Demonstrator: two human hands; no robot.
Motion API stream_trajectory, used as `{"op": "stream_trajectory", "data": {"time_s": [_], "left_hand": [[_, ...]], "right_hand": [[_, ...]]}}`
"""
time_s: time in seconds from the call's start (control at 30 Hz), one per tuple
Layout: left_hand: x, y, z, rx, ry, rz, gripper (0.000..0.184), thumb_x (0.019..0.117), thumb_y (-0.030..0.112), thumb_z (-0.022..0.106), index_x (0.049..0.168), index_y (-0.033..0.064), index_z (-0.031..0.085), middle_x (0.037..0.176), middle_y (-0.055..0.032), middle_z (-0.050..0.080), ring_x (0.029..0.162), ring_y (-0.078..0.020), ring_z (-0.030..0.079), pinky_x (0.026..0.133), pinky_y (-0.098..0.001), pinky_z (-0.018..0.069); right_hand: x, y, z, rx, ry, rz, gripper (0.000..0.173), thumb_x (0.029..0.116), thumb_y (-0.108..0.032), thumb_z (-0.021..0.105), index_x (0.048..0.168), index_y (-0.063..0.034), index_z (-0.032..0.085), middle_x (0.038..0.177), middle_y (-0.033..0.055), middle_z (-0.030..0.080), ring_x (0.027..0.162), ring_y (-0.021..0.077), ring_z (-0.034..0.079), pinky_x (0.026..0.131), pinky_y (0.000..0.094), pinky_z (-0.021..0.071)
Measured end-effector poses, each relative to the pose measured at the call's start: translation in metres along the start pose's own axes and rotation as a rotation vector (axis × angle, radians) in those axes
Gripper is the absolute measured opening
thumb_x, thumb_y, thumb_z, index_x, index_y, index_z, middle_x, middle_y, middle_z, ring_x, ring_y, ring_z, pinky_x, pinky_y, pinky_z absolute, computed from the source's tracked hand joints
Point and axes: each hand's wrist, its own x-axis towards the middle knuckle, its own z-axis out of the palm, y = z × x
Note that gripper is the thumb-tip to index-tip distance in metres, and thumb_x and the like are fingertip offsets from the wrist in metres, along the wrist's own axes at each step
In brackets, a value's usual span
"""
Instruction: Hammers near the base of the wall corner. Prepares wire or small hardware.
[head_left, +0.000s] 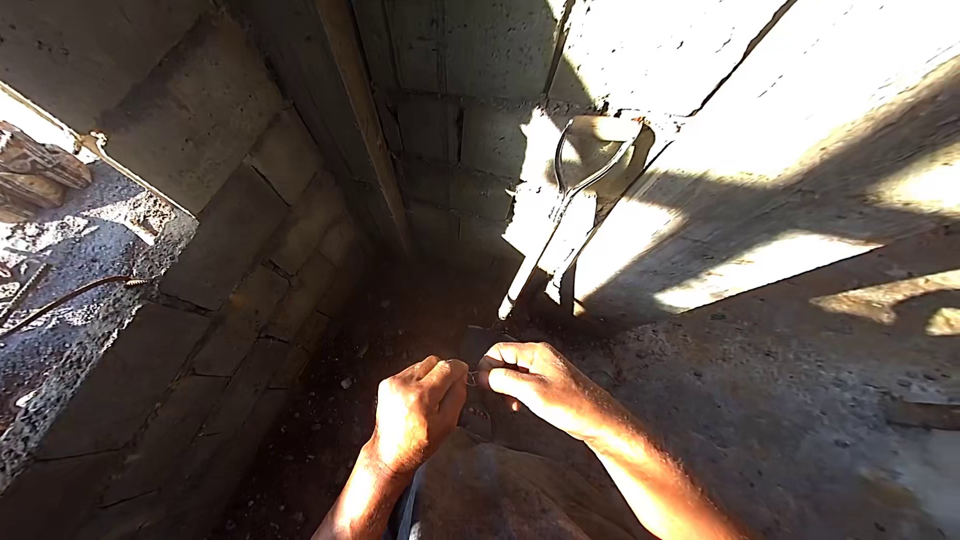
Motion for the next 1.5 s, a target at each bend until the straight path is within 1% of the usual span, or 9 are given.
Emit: {"op": "stream_trajectory", "data": {"time_s": [0.13,0.2,0.3,0.43,0.67,0.83,1.13,1.33,1.5], "left_hand": [[0.007,0.001,-0.015,-0.258,-0.287,-0.283,0.017,0.0976,0.022,0.060,0.094,0.0175,0.076,0.078,0.0081,0.068,0.065,-0.0041,0.062,0.059,-0.0271,0.0535],[0.014,-0.001,-0.020,-0.514,-0.428,-0.491,0.016,0.0973,0.019,0.061,0.092,0.0125,0.075,0.069,0.0027,0.064,0.057,-0.0070,0.056,0.053,-0.0260,0.0459],[0.016,-0.002,-0.019,-0.916,-0.496,-0.738,0.014,0.0962,0.011,0.058,0.091,0.0042,0.070,0.059,-0.0012,0.053,0.046,-0.0040,0.044,0.044,-0.0179,0.0346],[0.011,-0.001,-0.014,-1.233,-0.524,-0.853,0.016,0.0970,0.010,0.054,0.085,0.0061,0.064,0.059,-0.0009,0.054,0.046,-0.0039,0.048,0.044,-0.0175,0.0399],[0.004,0.004,-0.008,-1.615,-0.539,-1.029,0.018,0.0984,0.010,0.048,0.089,0.0076,0.063,0.062,0.0004,0.054,0.045,-0.0045,0.050,0.042,-0.0173,0.0434],[0.005,0.014,-0.010,-1.623,-0.460,-1.079,0.020,0.1016,0.012,0.046,0.090,0.0083,0.063,0.064,-0.0007,0.055,0.046,-0.0050,0.051,0.042,-0.0173,0.0438],[0.011,0.033,-0.005,-1.327,-0.215,-0.970,0.017,0.1019,0.010,0.057,0.092,0.0000,0.066,0.062,-0.0066,0.057,0.047,-0.0072,0.051,0.045,-0.0189,0.0445],[0.012,0.033,-0.003,-1.417,-0.219,-1.059,0.017,0.1029,0.010,0.056,0.092,0.0013,0.066,0.062,-0.0053,0.056,0.046,-0.0073,0.052,0.044,-0.0197,0.0459],[0.013,0.033,-0.003,-1.417,-0.243,-1.030,0.018,0.1025,0.010,0.055,0.090,0.0015,0.065,0.061,-0.0057,0.056,0.046,-0.0074,0.051,0.044,-0.0197,0.0451]], "right_hand": [[0.001,0.005,0.000,-0.293,0.039,-0.191,0.013,0.0958,-0.022,0.059,0.088,-0.0214,0.070,0.079,-0.0097,0.063,0.068,0.0016,0.059,0.060,0.0216,0.0504],[0.002,0.010,0.000,-0.333,0.025,-0.301,0.012,0.0992,-0.023,0.059,0.093,-0.0205,0.069,0.087,-0.0097,0.064,0.076,0.0005,0.060,0.066,0.0199,0.0525],[0.001,0.010,0.002,-0.243,-0.003,-0.317,0.012,0.1004,-0.023,0.059,0.097,-0.0202,0.070,0.084,-0.0091,0.067,0.070,0.0020,0.063,0.062,0.0200,0.0545],[-0.003,0.009,0.005,0.008,-0.049,-0.301,0.011,0.0983,-0.013,0.061,0.102,-0.0148,0.071,0.081,0.0000,0.070,0.063,0.0110,0.066,0.058,0.0240,0.0582],[-0.006,0.018,-0.001,0.066,-0.102,-0.447,0.022,0.0992,-0.010,0.055,0.098,-0.0110,0.077,0.096,0.0017,0.070,0.076,0.0121,0.068,0.068,0.0261,0.0622],[-0.007,0.022,-0.001,0.028,-0.032,-0.541,0.014,0.0937,-0.016,0.067,0.102,-0.0125,0.077,0.099,-0.0009,0.070,0.082,0.0080,0.067,0.068,0.0210,0.0592],[-0.008,0.026,0.006,0.029,0.183,-0.551,0.012,0.0952,-0.016,0.069,0.102,-0.0138,0.078,0.102,-0.0007,0.072,0.087,0.0104,0.069,0.073,0.0222,0.0603],[-0.010,0.030,0.001,0.045,0.121,-0.568,0.017,0.0956,-0.015,0.066,0.109,-0.0128,0.077,0.104,0.0000,0.070,0.084,0.0089,0.066,0.069,0.0210,0.0579],[-0.010,0.030,0.001,0.038,0.136,-0.588,0.013,0.0951,-0.013,0.068,0.103,-0.0116,0.078,0.102,0.0011,0.071,0.089,0.0115,0.069,0.075,0.0228,0.0609]]}}
